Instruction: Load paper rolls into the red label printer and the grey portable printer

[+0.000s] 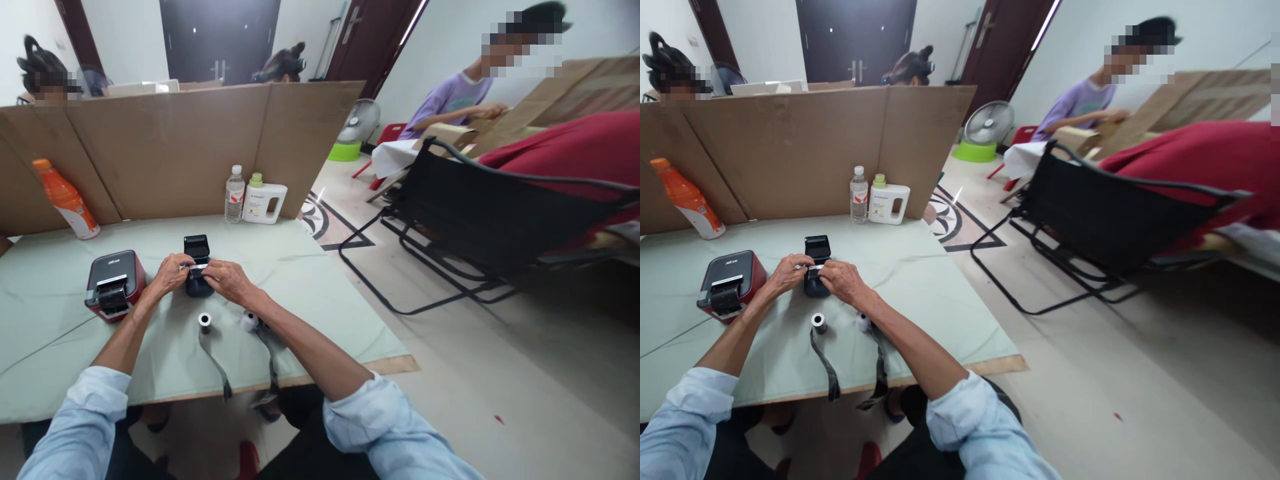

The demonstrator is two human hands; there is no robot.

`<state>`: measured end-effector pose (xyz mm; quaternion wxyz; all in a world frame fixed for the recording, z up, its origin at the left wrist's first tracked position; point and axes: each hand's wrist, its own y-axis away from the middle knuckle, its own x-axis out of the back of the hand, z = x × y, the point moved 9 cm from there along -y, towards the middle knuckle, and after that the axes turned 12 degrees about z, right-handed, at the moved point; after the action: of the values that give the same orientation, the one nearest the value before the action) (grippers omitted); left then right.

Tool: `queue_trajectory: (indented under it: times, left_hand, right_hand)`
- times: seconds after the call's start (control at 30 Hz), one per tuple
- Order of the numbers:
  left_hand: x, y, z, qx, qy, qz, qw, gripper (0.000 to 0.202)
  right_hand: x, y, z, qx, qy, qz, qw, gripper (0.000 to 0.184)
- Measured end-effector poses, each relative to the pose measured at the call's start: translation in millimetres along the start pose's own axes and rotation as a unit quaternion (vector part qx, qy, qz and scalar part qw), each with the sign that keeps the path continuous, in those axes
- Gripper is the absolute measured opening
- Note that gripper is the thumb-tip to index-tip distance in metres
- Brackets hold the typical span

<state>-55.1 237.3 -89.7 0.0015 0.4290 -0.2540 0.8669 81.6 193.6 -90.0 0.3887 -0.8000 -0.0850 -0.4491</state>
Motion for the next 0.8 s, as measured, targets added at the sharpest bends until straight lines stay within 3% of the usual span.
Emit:
queue_trajectory:
  times: [0.23,0.53,0.6,0.73,0.8]
  left_hand:
    - [-2.7,7,8,-0.027,-0.028,-0.040,0.998,0.032]
    - [-6.0,13,6,-0.037,0.034,-0.070,0.996,0.030]
    - [-2.9,6,-7,0.004,0.039,-0.030,0.999,0.032]
    - [13.1,-12,-54,0.167,0.065,0.117,0.977,0.044]
    - [9.2,-22,-68,0.207,0.078,0.133,0.966,0.049]
  right_hand:
    - [-10,2,-7,0.017,0.022,-0.034,0.999,0.021]
    - [-17,-6,-18,0.021,0.058,-0.064,0.996,0.018]
    - [-17,-7,-22,0.027,0.075,-0.067,0.995,0.021]
    - [-16,-9,-26,0.030,0.093,-0.059,0.993,0.028]
    - [-15,-9,-25,0.028,0.092,-0.057,0.994,0.027]
